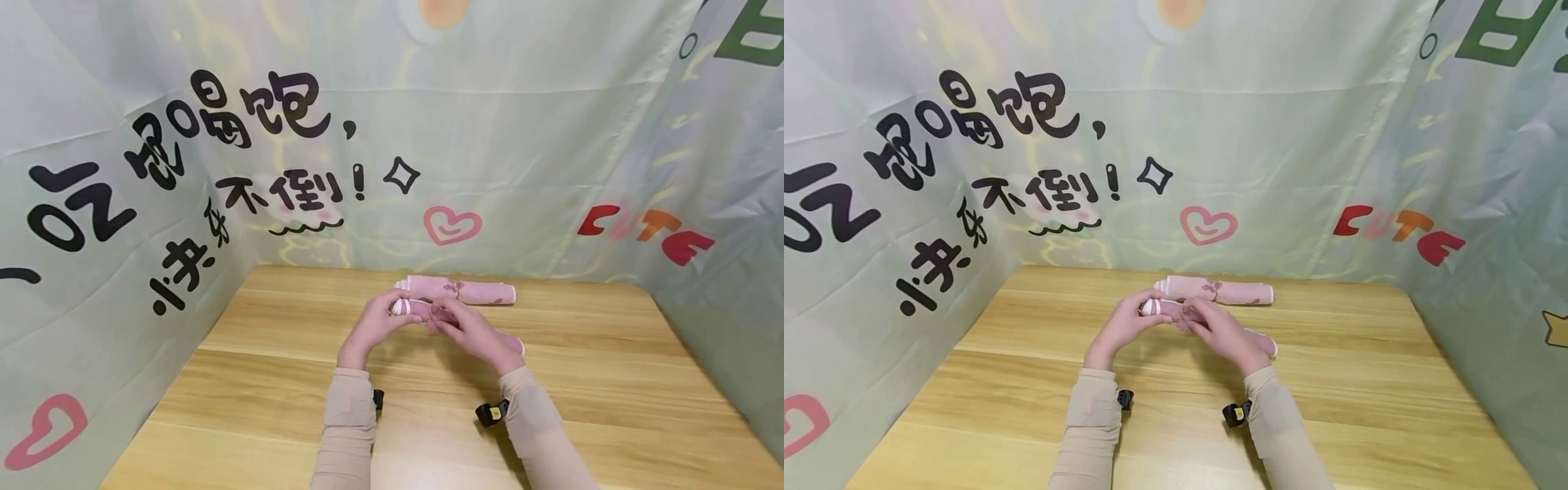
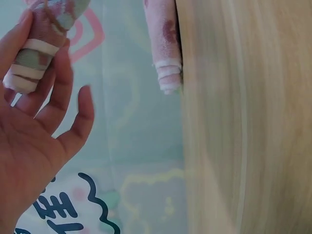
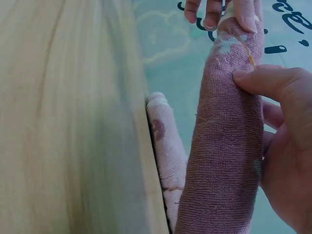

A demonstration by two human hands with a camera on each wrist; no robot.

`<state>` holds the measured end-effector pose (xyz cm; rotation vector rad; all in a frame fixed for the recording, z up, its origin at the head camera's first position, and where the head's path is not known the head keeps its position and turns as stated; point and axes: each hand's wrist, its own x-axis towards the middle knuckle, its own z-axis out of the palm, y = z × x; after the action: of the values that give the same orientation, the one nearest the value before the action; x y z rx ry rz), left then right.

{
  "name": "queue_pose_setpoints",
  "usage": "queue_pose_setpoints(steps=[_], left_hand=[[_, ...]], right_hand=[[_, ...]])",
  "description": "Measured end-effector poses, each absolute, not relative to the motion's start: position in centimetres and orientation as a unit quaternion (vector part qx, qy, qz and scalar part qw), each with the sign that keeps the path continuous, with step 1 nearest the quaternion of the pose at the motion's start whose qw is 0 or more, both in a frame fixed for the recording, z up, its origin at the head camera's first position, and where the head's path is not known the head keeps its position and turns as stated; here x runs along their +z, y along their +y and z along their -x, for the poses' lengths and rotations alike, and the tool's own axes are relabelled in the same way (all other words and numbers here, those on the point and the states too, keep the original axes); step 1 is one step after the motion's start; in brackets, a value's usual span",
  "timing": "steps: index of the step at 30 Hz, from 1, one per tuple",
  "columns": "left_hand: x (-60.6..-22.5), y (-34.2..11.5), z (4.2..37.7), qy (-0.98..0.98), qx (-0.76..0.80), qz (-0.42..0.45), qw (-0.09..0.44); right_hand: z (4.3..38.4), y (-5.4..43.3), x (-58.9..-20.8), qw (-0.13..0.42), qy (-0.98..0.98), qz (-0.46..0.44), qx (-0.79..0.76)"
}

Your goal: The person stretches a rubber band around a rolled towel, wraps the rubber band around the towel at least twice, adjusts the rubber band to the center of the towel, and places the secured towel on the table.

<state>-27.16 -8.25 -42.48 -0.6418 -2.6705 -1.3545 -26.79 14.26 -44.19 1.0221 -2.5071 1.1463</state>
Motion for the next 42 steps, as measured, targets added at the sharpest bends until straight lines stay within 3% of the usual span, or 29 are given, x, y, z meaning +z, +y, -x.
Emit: queue_pose_setpoints(steps=[5, 13, 25, 35, 42], left_hand=[[-42.7, -8.3, 27.2, -0.874, -0.440, 0.196, 0.065], [-42.9, -8.0, 27.4, -0.874, -0.447, 0.169, 0.088], [-42.8, -7.9, 27.4, -0.902, -0.394, 0.135, 0.112], [-42.8, -7.3, 27.1, -0.921, -0.334, 0.133, 0.150], [-42.7, -7.9, 27.0, -0.920, -0.339, 0.103, 0.166]], right_hand=[[26.7, 14.1, -43.9, 0.101, -0.853, -0.339, 0.384], [26.3, 13.1, -44.2, 0.205, -0.839, -0.366, 0.347], [26.1, 11.5, -44.9, 0.276, -0.842, -0.368, 0.280], [25.7, 11.2, -44.9, 0.242, -0.881, -0.352, 0.205], [25.9, 12.0, -44.9, 0.238, -0.866, -0.392, 0.199]])
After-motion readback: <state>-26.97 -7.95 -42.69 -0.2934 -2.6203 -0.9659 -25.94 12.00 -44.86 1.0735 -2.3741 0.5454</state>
